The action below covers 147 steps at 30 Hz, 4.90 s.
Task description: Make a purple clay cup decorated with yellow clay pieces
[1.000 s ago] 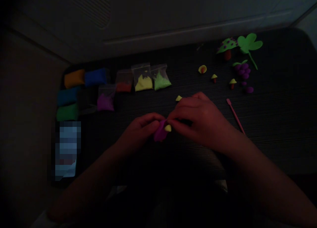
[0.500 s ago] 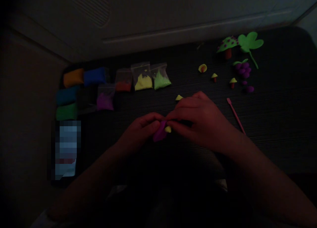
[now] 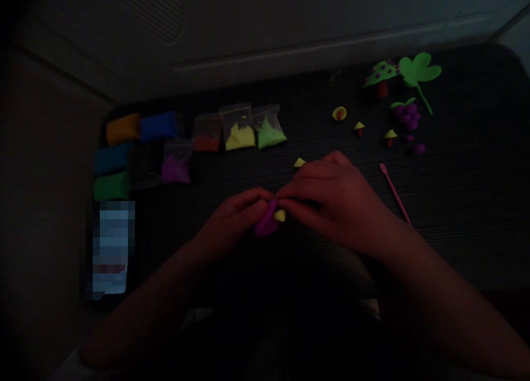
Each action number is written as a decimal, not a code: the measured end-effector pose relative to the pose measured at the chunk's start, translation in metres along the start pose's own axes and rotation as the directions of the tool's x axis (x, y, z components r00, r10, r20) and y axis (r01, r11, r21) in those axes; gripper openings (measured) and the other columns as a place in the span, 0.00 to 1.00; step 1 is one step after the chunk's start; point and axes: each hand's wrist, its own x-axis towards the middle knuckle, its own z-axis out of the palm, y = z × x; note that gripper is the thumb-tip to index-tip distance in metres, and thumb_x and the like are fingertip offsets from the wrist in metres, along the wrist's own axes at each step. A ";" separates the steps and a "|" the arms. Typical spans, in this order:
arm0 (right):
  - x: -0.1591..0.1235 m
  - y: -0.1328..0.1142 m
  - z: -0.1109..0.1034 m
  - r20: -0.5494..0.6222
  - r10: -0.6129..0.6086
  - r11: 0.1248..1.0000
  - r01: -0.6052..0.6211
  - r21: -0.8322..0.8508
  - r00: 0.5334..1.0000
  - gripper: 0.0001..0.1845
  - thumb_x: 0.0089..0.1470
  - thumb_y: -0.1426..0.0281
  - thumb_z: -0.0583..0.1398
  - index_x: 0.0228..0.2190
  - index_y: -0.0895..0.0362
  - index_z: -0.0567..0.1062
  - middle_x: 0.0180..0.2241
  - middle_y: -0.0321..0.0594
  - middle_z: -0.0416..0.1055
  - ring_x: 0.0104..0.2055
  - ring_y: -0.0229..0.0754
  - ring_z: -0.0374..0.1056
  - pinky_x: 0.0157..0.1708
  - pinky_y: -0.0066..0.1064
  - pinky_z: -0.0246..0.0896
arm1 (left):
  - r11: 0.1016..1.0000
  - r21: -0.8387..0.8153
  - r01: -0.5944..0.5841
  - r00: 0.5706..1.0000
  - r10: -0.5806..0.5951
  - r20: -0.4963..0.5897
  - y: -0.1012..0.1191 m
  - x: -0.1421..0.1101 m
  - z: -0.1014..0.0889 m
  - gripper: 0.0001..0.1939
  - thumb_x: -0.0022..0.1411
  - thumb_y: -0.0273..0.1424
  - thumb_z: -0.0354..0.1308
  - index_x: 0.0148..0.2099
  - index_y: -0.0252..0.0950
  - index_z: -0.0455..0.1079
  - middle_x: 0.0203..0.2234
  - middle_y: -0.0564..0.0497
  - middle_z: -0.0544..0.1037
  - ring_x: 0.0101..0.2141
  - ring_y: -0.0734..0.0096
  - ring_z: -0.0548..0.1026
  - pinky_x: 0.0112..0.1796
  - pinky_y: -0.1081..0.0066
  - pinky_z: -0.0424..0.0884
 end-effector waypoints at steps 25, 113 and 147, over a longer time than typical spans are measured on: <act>0.000 0.002 0.003 -0.020 -0.056 0.998 0.057 0.031 0.998 0.07 0.52 0.67 0.58 0.34 0.53 0.75 0.29 0.35 0.73 0.33 0.37 0.66 0.35 0.33 0.53 | 0.999 0.038 -0.008 0.999 0.006 0.032 0.000 0.001 -0.003 0.14 0.59 0.42 0.52 0.30 0.36 0.67 0.24 0.57 0.64 0.26 0.79 0.62 0.30 0.78 0.59; -0.002 -0.006 0.008 -0.099 -0.004 0.996 0.013 0.089 0.995 0.08 0.49 0.66 0.60 0.34 0.53 0.74 0.31 0.36 0.71 0.33 0.38 0.67 0.32 0.32 0.59 | 0.856 -0.517 -0.013 1.000 0.022 0.011 -0.008 0.009 -0.008 0.16 0.57 0.42 0.55 0.39 0.34 0.70 0.32 0.51 0.75 0.30 0.74 0.73 0.32 0.73 0.70; -0.002 -0.005 0.005 -0.123 -0.024 0.999 0.027 0.023 0.992 0.07 0.50 0.67 0.60 0.35 0.53 0.72 0.27 0.34 0.70 0.30 0.36 0.65 0.30 0.30 0.58 | 0.956 -0.149 -0.254 0.966 0.244 -0.081 -0.007 0.004 -0.009 0.21 0.49 0.25 0.64 0.46 0.40 0.68 0.44 0.52 0.76 0.43 0.68 0.74 0.42 0.71 0.72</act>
